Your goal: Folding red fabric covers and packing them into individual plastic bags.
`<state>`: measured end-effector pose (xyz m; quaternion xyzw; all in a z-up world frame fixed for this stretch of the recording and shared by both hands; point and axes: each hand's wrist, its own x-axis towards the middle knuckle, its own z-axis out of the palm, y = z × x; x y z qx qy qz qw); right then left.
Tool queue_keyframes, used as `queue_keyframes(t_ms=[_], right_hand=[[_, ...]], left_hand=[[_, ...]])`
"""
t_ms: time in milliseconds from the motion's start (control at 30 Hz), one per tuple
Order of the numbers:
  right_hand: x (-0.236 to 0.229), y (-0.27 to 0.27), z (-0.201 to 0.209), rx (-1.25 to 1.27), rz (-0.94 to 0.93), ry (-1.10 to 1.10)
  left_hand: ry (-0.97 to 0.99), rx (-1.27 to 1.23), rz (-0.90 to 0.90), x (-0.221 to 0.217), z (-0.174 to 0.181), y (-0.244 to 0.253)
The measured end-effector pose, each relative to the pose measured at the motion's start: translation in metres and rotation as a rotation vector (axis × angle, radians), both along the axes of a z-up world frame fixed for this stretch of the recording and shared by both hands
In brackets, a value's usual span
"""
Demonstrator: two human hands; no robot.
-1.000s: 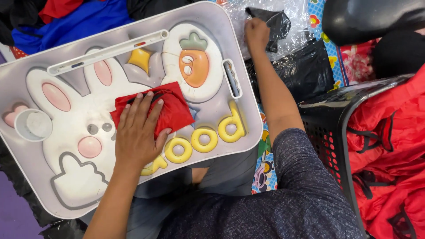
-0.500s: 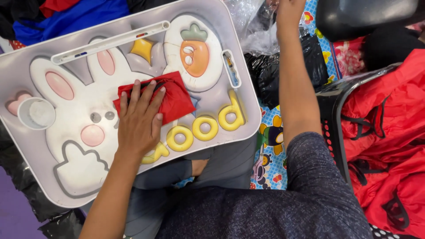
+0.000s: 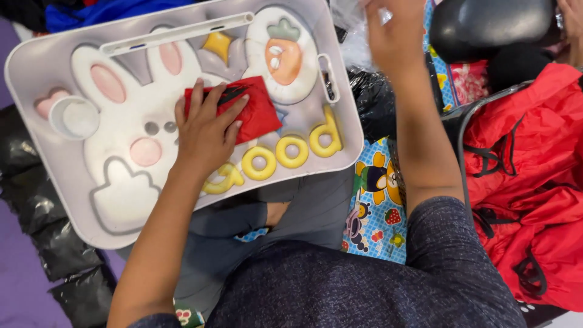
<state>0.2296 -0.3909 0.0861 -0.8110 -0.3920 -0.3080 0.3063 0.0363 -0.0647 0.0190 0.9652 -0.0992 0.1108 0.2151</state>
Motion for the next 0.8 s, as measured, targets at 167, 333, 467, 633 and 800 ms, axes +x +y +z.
queue_keyframes(t_ms=[167,333,467,633,800], right_hand=[[-0.097,0.092,-0.006,-0.514,0.133,-0.029],[-0.142,0.114,-0.043,-0.555,0.343,0.115],[-0.157,0.11,-0.05,-0.44,0.433,0.261],[-0.171,0.108,-0.058,-0.33,0.482,0.352],[-0.17,0.111,-0.083,0.209,0.45,0.663]], left_hand=[[-0.005,0.01,-0.015,-0.023,0.013,0.002],[0.052,0.027,0.03,-0.058,0.013,0.011],[0.073,-0.043,0.058,-0.083,0.025,0.02],[0.122,-0.166,0.004,-0.109,0.038,0.041],[0.082,-0.32,-0.137,-0.128,0.044,0.063]])
